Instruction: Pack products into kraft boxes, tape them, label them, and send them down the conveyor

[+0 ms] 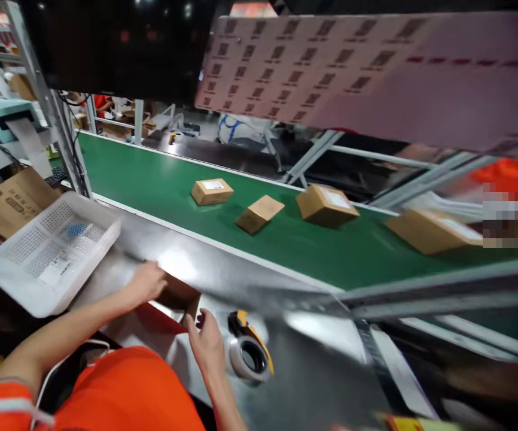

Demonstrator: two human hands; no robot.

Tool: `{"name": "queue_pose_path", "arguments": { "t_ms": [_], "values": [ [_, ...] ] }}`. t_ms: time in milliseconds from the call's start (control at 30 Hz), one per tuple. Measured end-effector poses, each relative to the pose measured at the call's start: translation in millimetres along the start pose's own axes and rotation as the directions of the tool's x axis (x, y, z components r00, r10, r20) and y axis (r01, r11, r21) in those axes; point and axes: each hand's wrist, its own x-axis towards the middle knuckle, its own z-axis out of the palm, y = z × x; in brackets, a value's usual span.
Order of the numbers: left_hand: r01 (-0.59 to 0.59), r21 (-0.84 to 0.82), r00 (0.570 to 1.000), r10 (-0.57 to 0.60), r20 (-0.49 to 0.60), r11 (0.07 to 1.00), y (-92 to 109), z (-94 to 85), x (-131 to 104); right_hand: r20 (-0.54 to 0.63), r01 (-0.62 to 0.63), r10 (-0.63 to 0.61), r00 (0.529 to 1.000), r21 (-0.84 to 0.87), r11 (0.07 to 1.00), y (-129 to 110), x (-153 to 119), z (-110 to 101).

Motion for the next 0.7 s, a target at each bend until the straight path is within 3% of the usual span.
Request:
{"name": "queue_pose_path", "arguments": {
  "t_ms": [67, 100, 167, 200, 267, 367, 467, 600, 700],
  "values": [
    [0.077, 0.134, 0.989, -0.058, -0.138, 0.988, -23, 5.5, -9, -0.079, 0.037, -0.030, 0.996, 0.097, 0.995, -8, -11, 4],
    [0.073, 0.191, 0.987, -0.044, -0.155, 0.979, -37, 9.2, -16, -0.063, 0.087, -0.080, 0.995, 0.110, 0.990, -13, -15, 5],
    [-0.102, 0.281, 0.993, 0.114, -0.028, 0.954, -62, 18.5, -26, 0.071, 0.216, -0.217, 0.974, 0.019, 0.976, -24, -20, 6],
    [-0.233, 0.307, 0.972, 0.216, 0.088, 0.923, -72, 23.7, -28, 0.161, 0.284, -0.271, 0.949, -0.062, 0.957, -28, -20, 6],
    [-0.442, 0.348, 0.892, 0.366, 0.265, 0.827, -83, 31.9, -22, 0.307, 0.387, -0.317, 0.897, -0.202, 0.900, -34, -13, 5],
    [-0.574, 0.390, 0.818, 0.489, 0.303, 0.720, -88, 34.9, 7, 0.350, 0.447, -0.358, 0.865, -0.219, 0.867, -34, 11, 4],
    [-0.635, 0.414, 0.757, 0.631, 0.169, 0.652, -96, 37.2, 44, 0.259, 0.438, -0.389, 0.884, -0.168, 0.883, -25, 31, 13],
    [-0.536, 0.505, 0.686, 0.698, -0.206, 0.676, -124, 58.7, 71, -0.070, 0.264, -0.277, 0.958, -0.159, 0.951, 6, 34, 21],
    [-0.555, 0.463, 0.697, 0.690, -0.196, 0.692, -153, 77.8, 60, -0.274, 0.018, -0.068, 0.959, -0.179, 0.984, 51, 28, -6]
  ]
}}
